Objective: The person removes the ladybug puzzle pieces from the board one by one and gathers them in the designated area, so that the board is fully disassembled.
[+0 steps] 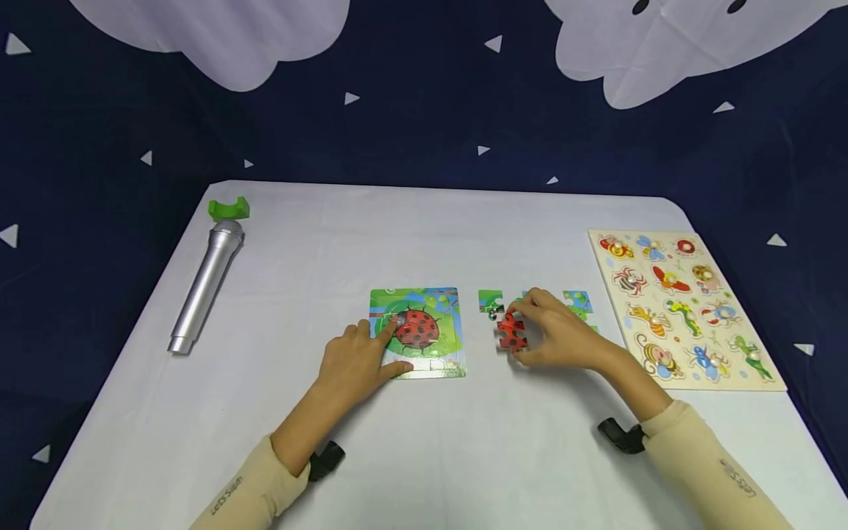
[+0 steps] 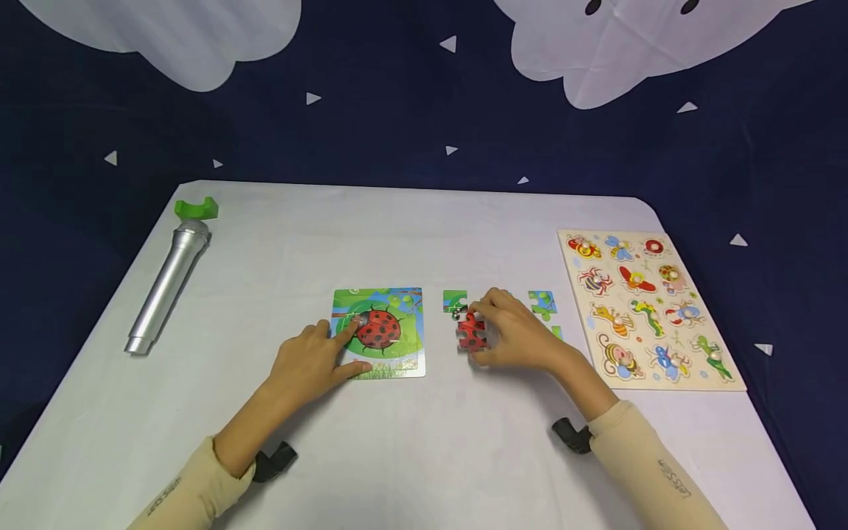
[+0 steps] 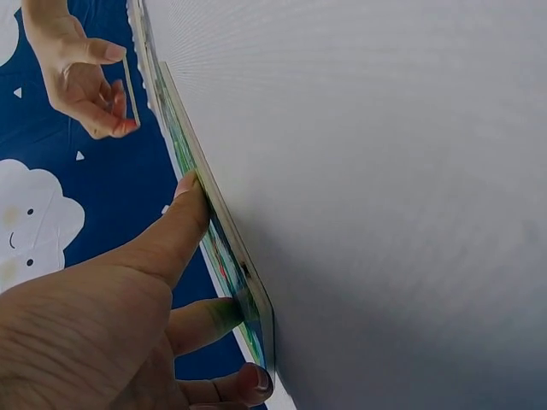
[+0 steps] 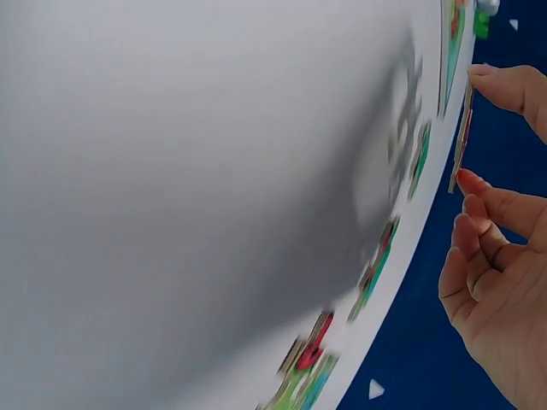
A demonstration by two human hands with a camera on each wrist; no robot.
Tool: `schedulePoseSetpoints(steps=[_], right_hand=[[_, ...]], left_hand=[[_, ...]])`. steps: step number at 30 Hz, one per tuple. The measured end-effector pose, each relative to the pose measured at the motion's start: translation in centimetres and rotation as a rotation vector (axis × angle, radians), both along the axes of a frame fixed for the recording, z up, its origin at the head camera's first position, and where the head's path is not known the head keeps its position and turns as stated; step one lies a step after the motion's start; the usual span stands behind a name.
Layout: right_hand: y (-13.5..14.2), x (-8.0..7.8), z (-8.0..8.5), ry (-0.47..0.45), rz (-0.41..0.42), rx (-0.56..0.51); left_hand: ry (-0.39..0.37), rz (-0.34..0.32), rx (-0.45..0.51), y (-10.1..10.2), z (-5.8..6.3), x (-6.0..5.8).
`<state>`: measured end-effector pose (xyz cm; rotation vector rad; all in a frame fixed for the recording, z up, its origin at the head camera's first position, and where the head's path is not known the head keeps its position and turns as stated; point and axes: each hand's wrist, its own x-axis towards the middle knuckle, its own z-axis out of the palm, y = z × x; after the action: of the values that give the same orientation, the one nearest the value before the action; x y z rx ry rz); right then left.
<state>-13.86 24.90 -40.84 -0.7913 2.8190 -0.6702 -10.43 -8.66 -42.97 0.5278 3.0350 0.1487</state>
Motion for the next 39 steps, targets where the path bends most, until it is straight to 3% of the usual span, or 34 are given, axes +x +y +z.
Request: schedulePoseSetpoints(steps=[13, 18, 30, 39], right_hand=[[4.0, 0.5, -0.4, 0.023, -0.041, 0.035], [4.7, 0.3, -0.6, -0.010, -0.055, 0.037], [5.1, -0.1, -0.8, -0.030, -0.053, 0.061], [3.5, -0.2, -0.7, 0.048, -0.036, 0.041]], left_hand=[[0.025, -0.005, 0.006, -0.1, 0.0, 0.0], [0.023, 0.002, 0.004, 0.0, 0.0, 0.0], [0.021, 0.000, 0.001, 0.0, 0.1, 0.1], [0.027, -0.003, -0.016, 0.3, 0.3, -0.1]])
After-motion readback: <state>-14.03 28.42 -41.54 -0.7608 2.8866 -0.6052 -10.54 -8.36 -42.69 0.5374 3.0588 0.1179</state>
